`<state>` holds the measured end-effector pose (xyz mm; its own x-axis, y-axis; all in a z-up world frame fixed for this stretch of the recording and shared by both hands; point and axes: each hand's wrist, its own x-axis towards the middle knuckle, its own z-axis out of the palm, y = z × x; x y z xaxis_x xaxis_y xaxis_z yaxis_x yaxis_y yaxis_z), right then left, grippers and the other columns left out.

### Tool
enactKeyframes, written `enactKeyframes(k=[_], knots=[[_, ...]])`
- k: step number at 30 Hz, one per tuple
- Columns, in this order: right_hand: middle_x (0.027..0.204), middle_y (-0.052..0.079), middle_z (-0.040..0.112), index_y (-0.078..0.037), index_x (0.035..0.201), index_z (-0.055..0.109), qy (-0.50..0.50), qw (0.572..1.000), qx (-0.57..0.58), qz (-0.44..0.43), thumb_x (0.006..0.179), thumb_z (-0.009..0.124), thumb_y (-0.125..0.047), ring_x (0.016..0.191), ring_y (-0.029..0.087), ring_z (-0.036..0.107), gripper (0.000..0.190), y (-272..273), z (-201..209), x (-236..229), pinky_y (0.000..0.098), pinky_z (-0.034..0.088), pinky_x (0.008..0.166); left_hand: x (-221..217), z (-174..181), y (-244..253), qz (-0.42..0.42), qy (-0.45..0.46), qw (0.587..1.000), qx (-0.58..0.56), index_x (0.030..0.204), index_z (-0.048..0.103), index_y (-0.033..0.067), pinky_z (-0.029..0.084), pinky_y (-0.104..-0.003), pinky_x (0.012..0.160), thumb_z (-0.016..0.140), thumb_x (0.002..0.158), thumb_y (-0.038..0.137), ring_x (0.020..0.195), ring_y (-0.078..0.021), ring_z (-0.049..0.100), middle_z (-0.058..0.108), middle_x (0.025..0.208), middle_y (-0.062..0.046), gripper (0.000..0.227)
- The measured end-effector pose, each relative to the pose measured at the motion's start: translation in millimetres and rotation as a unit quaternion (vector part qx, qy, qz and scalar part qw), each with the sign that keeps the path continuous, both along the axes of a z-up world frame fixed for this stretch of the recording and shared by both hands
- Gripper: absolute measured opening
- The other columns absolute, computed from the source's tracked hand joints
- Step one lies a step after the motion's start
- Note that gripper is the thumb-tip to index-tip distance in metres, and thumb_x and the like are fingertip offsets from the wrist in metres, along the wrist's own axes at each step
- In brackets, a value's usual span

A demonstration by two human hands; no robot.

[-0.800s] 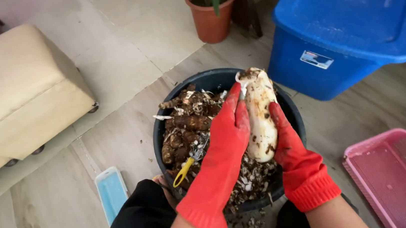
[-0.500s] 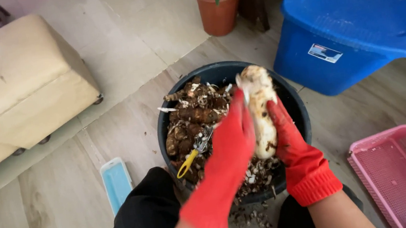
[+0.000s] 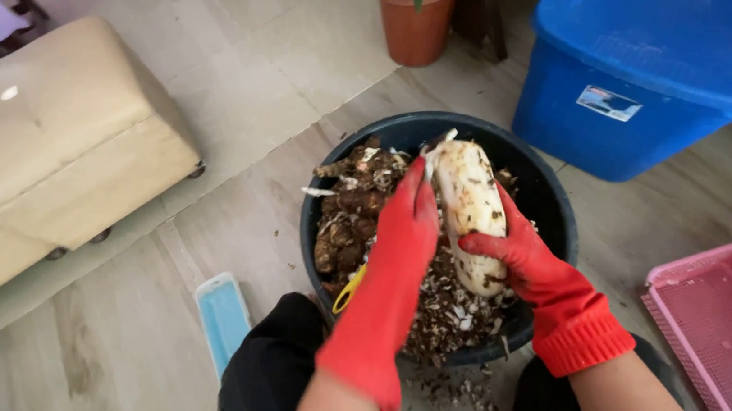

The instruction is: The person peels cassava roots using a peeler while sitting on the floor, placing the peeled roots into a large black bucket already containing a pile of unpeeled and partially peeled roots.

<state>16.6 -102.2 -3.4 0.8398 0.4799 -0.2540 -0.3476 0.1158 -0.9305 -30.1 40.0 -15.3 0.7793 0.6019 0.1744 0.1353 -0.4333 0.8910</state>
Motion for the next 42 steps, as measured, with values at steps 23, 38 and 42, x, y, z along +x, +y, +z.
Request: enactKeyframes(k=[23,38,42], knots=[[0.121,0.016,0.071,-0.006,0.136,0.059,0.23,0.97,-0.064,-0.048,0.067,0.079,-0.008,0.104,0.03,0.068,0.072,31.2,-220.0,-68.8,0.0434,0.055,0.09,-61.0,-143.6,30.3,-0.059,-0.015,0.85,-0.523,0.13,0.068,0.0145,0.032,-0.022,0.037,0.063,0.098,0.037,0.058,-0.0099,0.059,0.068,0.076,-0.01,0.039],[0.137,0.028,0.053,-0.029,0.165,0.008,0.224,0.967,-0.103,-0.058,0.065,0.087,-0.001,0.108,0.043,0.064,0.131,22.9,-274.3,-84.1,0.0516,0.056,0.082,-137.9,-144.2,-33.3,-0.075,0.416,0.904,0.065,0.145,0.051,0.0455,0.057,-0.047,0.096,0.042,0.101,0.046,0.11,-0.0276,0.069,0.071,0.12,-0.004,0.045],[0.129,0.031,0.057,-0.034,0.165,0.013,0.215,0.964,-0.143,-0.058,0.066,0.081,0.001,0.096,0.044,0.068,0.125,30.9,-282.6,-80.1,0.0452,0.056,0.067,-132.9,-141.1,-33.2,-0.07,0.446,0.89,0.061,0.146,0.053,0.0391,0.059,-0.055,0.093,0.042,0.101,0.044,0.106,-0.0361,0.07,0.071,0.116,-0.011,0.047]])
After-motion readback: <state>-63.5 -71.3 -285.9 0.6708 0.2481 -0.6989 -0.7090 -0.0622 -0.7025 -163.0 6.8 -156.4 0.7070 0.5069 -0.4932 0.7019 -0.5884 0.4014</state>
